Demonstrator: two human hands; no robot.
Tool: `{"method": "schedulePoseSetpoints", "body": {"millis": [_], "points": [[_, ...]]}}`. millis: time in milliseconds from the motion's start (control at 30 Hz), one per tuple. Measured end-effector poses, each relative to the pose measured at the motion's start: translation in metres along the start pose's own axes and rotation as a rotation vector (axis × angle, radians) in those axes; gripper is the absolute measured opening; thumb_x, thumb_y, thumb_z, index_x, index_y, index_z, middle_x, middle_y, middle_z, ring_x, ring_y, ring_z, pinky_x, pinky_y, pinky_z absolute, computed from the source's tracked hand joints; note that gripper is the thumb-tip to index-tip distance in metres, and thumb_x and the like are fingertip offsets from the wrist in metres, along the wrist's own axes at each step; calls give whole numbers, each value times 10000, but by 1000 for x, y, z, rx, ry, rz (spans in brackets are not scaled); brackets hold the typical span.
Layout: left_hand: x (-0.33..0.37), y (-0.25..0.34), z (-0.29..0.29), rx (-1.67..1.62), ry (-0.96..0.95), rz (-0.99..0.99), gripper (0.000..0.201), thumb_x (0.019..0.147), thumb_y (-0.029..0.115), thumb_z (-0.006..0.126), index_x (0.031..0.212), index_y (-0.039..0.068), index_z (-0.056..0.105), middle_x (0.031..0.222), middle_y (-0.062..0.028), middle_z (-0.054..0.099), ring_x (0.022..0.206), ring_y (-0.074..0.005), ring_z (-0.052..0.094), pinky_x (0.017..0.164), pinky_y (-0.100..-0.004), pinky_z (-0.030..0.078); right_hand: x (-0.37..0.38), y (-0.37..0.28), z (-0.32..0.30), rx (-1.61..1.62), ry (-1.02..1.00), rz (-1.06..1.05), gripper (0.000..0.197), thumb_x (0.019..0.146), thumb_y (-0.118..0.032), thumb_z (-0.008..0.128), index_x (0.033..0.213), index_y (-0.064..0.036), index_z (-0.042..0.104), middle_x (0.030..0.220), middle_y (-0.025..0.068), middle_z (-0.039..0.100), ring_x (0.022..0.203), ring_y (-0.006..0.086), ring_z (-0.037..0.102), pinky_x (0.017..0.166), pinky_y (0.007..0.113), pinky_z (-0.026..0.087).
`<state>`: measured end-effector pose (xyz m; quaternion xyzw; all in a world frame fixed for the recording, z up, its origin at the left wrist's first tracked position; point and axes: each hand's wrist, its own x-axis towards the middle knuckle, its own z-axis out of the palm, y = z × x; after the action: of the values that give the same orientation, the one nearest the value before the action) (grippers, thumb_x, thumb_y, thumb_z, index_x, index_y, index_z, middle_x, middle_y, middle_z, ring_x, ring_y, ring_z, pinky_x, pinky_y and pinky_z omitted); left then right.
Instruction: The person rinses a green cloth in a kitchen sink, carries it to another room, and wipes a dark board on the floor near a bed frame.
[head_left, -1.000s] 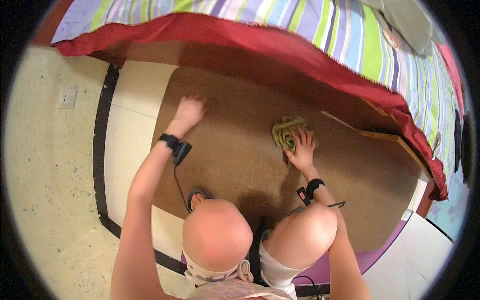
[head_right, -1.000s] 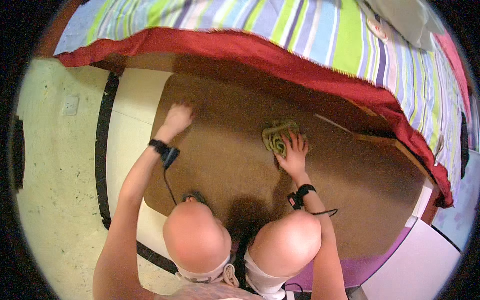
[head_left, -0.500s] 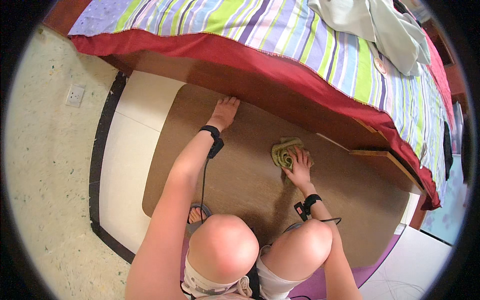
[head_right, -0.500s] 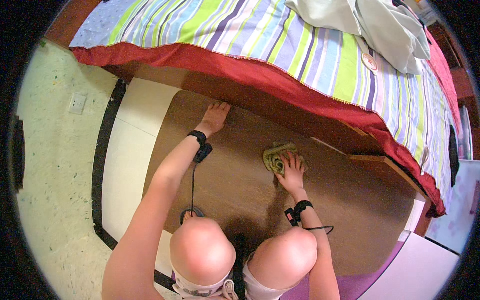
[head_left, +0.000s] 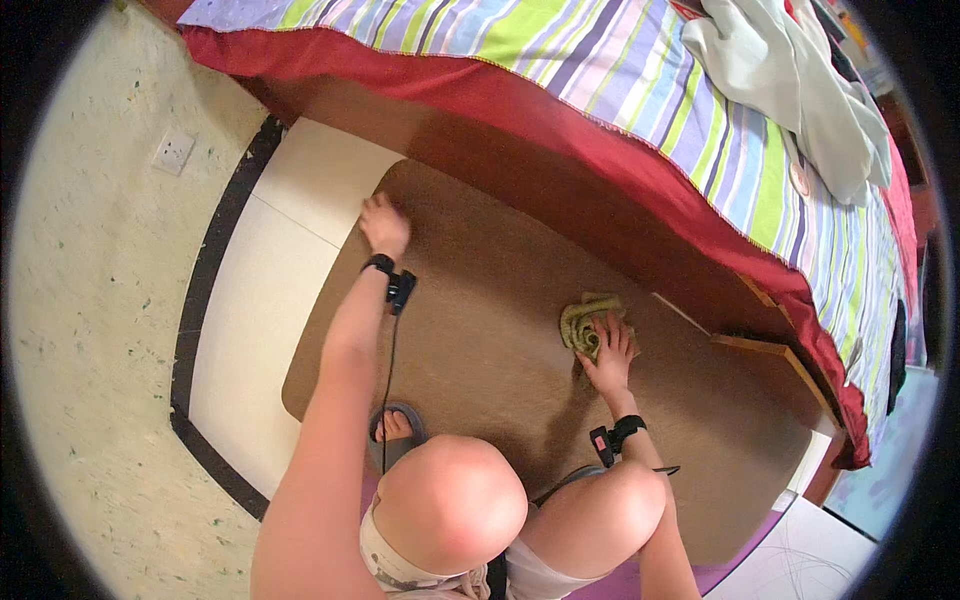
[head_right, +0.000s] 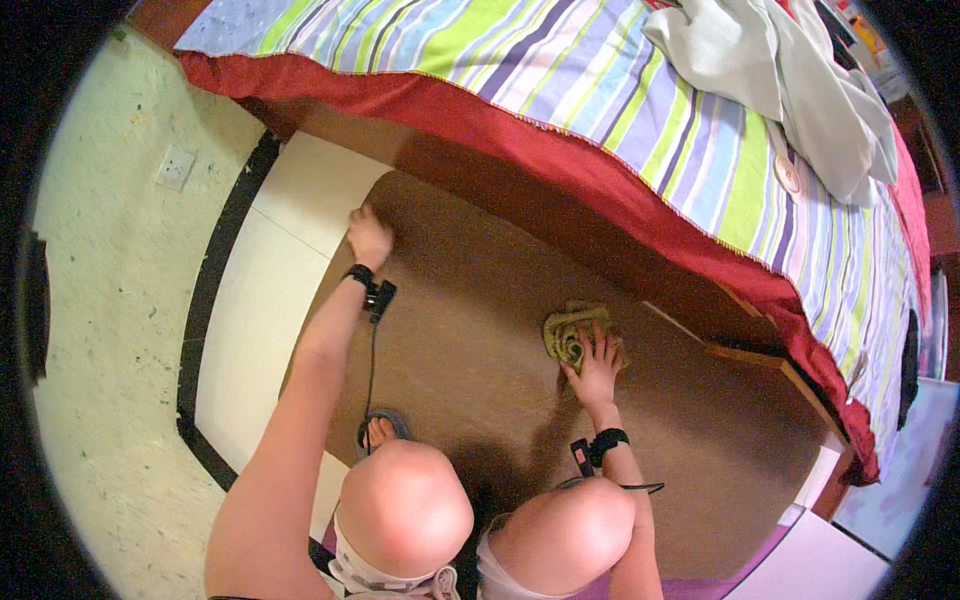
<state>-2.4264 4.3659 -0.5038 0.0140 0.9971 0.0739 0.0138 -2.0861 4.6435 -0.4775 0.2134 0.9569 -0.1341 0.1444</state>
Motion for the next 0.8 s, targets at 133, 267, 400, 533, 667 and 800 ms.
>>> {"method": "schedulePoseSetpoints", "body": {"millis": [133,267,400,533,667,800], "points": [[9,-42,-16,-99,-108,-126,512,730,152,551,1201,36,386,1170,-162,439,1112,-306,402,910,-414,354,1,6,1,24,22,-31,673,753,-358,603,1313,-209,262,1396,48,152,1276,334,133,995,550,162],[6,-69,-10,-214,-48,-29,527,705,141,565,1192,32,396,1112,-166,483,1065,-315,444,896,-388,371,2,4,2,37,-2,-32,671,754,-365,601,1313,-207,265,1397,47,148,1276,334,130,999,549,156],[4,-68,-15,-215,7,32,542,685,156,585,1186,40,415,1031,-164,524,1000,-303,486,847,-380,402,1,1,2,-6,2,-20,670,762,-369,593,1318,-212,253,1396,42,151,1272,341,133,999,552,152],[7,-51,-38,-298,38,-68,409,670,187,616,1055,65,552,960,-149,545,922,-280,523,807,-388,412,0,3,1,-29,19,-27,662,771,-371,584,1319,-216,247,1387,44,165,1257,366,153,991,561,173],[-10,-48,-58,-288,55,232,185,701,155,627,841,34,632,889,-139,537,815,-307,537,709,-400,430,1,-4,-7,-51,-32,9,649,763,-302,609,1307,-206,268,1381,42,174,1246,376,173,969,569,222],[-60,-50,-82,-303,110,565,132,657,79,615,775,20,622,925,-104,543,879,-278,513,802,-389,392,12,2,-10,-123,-111,47,637,724,-145,642,1275,-186,326,1353,69,235,1217,379,239,936,561,283]]}}
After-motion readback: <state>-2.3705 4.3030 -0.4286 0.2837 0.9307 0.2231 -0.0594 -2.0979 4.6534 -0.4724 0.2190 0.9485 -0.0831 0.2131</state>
